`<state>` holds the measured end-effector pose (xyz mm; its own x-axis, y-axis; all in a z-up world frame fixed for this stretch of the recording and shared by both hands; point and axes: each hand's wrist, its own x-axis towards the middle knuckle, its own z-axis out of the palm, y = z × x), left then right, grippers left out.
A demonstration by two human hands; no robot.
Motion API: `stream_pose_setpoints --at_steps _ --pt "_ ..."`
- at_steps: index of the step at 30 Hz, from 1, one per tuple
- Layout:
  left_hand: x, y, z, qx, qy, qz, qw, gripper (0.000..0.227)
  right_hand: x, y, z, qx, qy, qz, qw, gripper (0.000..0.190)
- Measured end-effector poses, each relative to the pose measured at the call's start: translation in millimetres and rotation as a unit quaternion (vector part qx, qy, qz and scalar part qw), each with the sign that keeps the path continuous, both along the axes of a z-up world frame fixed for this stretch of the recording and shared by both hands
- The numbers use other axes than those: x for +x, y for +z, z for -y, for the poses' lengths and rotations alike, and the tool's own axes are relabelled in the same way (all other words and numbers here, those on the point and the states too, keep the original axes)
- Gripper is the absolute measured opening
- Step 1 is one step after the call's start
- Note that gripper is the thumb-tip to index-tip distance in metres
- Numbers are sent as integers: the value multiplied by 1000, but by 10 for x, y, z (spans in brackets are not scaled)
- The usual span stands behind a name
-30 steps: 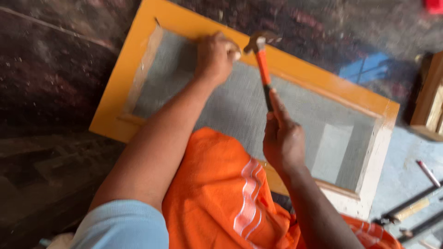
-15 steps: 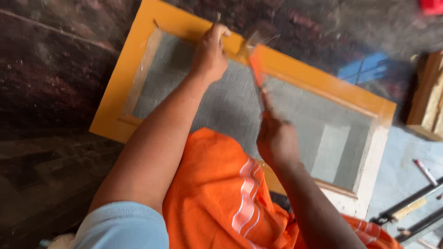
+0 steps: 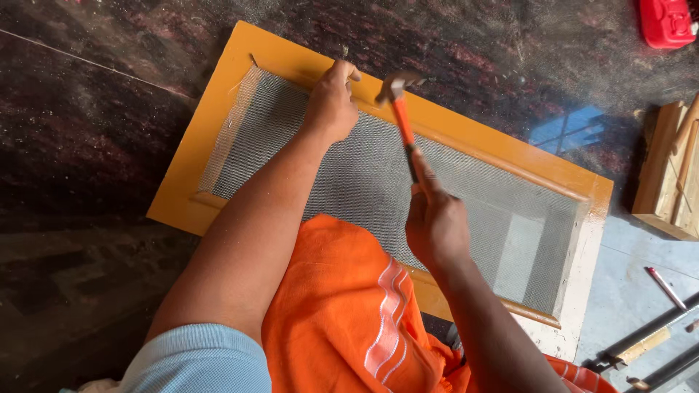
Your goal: The person hammers nails into a yellow wooden frame to secure a metal mesh screen. They then measure and mark a wooden dowel against the frame, cut the dowel with a hand saw, and place the cut piece into a wooden jig.
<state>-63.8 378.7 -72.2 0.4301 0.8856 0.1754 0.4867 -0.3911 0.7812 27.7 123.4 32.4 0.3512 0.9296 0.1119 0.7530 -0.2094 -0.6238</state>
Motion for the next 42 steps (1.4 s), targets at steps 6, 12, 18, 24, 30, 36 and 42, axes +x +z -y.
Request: stream_pose_setpoints --at_steps 6,12,18,24,30,36,42 --pt "-15 -128 15 56 -7 26 998 35 43 -277 208 159 53 82 982 59" --pt "-46 -34 89 -22 19 -3 1000 25 188 -117 635 24 -106 -138 984 53" --pt "59 396 132 -250 12 133 959 24 605 74 1646 65 -164 -327 929 57" --pt "395 1111 775 -268 -77 89 956 27 696 -39 2418 45 -278 -337 898 55" --pt "784 1248 1651 -251 -162 155 942 31 808 -15 2477 97 -316 -454 827 56" --pt "850 1040 2436 -418 -148 134 886 36 918 -32 2518 150 -267 -462 832 67" --pt "979 915 3239 -586 -156 217 765 26 924 17 2443 155 -266 -424 852 91"
